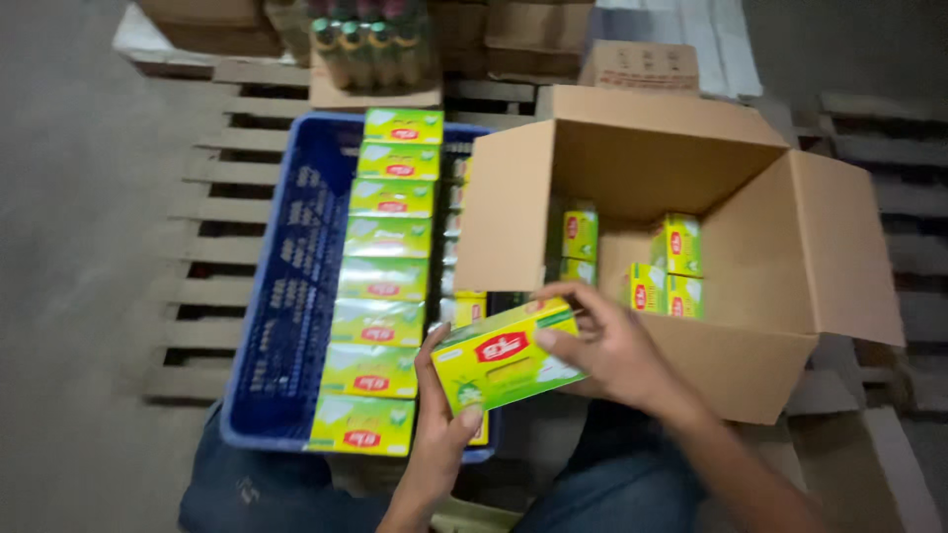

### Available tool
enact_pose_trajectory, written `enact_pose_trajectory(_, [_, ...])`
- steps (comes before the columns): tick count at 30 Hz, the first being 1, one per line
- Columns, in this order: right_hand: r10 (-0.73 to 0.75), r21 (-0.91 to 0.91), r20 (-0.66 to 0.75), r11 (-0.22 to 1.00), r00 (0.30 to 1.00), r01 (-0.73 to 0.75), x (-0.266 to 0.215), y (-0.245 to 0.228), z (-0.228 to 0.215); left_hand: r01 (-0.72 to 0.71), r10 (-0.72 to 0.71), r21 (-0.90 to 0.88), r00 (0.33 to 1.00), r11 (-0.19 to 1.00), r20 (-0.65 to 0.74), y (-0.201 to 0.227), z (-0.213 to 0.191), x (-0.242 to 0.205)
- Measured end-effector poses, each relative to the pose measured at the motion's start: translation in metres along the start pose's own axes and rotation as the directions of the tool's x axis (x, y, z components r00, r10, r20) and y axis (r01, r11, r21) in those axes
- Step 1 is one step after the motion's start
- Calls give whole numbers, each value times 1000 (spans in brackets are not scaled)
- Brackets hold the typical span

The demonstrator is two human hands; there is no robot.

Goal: The person transfers small yellow and green boxes from a cardboard carton into a blue plastic basket. They arrange the boxes in neat rows within the basket, filling it up over time.

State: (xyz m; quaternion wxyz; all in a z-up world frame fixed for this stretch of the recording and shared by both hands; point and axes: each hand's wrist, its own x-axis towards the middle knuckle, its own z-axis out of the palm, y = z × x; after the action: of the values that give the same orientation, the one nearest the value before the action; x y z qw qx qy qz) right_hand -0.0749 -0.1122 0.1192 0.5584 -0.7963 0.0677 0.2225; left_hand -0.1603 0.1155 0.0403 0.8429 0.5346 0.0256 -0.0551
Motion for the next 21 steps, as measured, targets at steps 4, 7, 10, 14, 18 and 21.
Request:
enact_pose_trajectory(4, [-54, -82, 14, 995, 998, 55, -7, 13, 45, 177, -178, -33, 924, 984, -337, -1, -15, -14])
enact_pose_trajectory(7, [-647, -639, -116, 630, 754, 442, 23, 33, 50, 183, -140, 60, 890, 981, -434, -1, -34, -22])
enact_pose_trajectory(10, [-507, -924, -75, 360, 859, 132, 49, 34, 45, 182, -171, -25, 857, 983, -486, 14, -41, -21])
enact_pose_trajectory(14, [-356, -829, -155, 555, 922, 75, 57, 31, 44, 187, -121, 111, 890, 976, -439, 20, -66, -2])
enact_pose_trajectory(18, [-342, -817, -198, 576, 919, 38, 88, 85, 26, 189, -106, 179, 913, 966, -393, 19, -74, 26])
enact_pose_trajectory(21, [-446, -857, -211, 512, 870, 55, 106, 111, 20, 163, -77, 231, 937, 959, -340, 24, -69, 53])
